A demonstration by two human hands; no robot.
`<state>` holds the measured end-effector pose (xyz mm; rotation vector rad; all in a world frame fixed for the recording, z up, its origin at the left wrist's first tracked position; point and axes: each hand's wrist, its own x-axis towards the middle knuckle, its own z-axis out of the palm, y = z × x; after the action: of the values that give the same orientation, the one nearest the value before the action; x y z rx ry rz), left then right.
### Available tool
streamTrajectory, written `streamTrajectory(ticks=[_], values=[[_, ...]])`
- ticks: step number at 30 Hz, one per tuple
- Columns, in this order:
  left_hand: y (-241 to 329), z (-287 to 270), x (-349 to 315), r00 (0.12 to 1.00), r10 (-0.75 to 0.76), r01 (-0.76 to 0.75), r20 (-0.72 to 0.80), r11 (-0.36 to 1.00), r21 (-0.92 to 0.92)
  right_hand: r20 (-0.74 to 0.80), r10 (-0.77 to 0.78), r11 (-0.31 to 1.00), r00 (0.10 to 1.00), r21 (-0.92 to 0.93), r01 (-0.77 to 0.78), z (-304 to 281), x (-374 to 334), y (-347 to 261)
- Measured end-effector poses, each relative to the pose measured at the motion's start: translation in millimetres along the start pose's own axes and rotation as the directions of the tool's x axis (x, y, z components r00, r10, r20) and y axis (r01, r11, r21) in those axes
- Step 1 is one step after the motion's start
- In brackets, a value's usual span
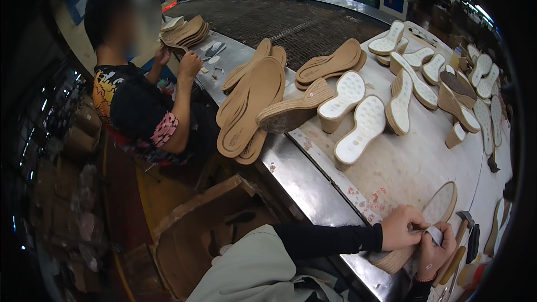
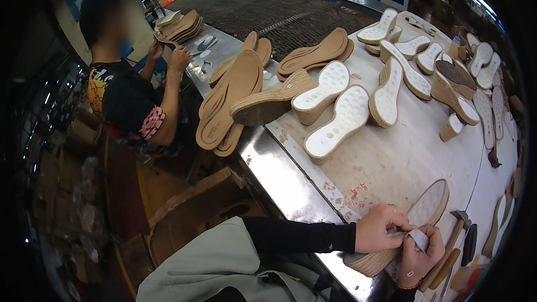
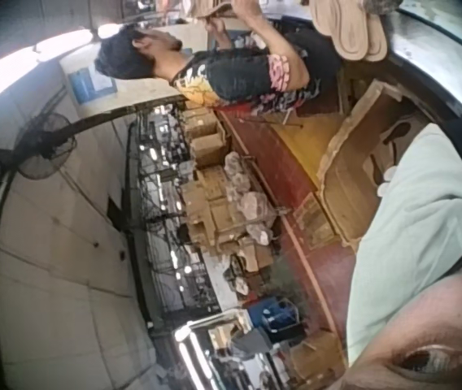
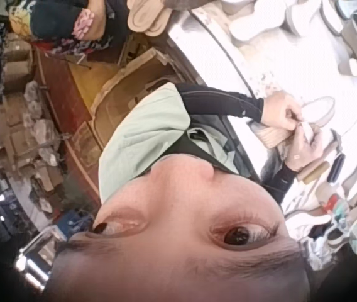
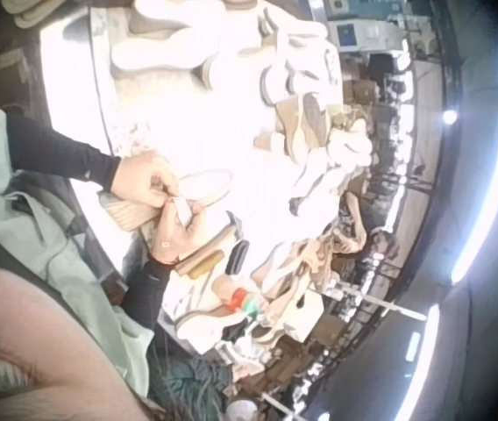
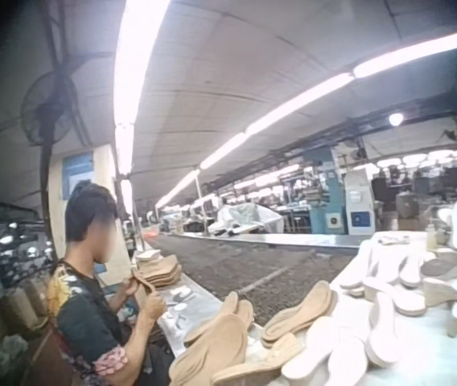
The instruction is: The person wipes the surface of a wooden shoe sole with a white cloth. They rotate the sole to clean different areas and then place it on the table before picking up another sole to continue wiping.
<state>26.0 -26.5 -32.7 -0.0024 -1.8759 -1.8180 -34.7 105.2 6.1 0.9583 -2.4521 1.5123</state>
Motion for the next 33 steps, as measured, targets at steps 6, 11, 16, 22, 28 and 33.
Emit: streamTrajectory(ticks=[6, 11, 16, 22, 28, 33], values=[[3, 0, 1, 0.999, 0.019, -0.019, -0.044, 1.0, -0.002, 0.015, 0.005, 1.0, 1.0, 0.001, -0.005, -2, -2, 2], [1, 1, -1, 0.998, 0.037, -0.035, -0.052, 0.999, 0.034, -0.011, 0.047, 0.998, 0.999, 0.051, -0.046, 3, -3, -1], [-1, 3, -1, 0.995, 0.072, -0.069, -0.072, 0.997, 0.039, -0.014, 0.024, 1.0, 1.0, 0.002, -0.024, 1, -2, 2], [4, 1, -1, 0.999, 0.024, -0.022, -0.031, 0.998, 0.054, 0.007, 0.041, 0.999, 0.999, 0.036, -0.041, -1, -6, 1], [5, 0, 0, 0.998, 0.024, -0.024, -0.053, 1.0, 0.0, 0.011, 0.015, 1.0, 1.0, 0.003, -0.015, -2, -5, 2], [1, -1, -1, 1.0, 0.018, -0.017, -0.001, 0.999, 0.047, -0.04, 0.043, 0.996, 0.998, 0.075, -0.04, 5, -4, 1]])
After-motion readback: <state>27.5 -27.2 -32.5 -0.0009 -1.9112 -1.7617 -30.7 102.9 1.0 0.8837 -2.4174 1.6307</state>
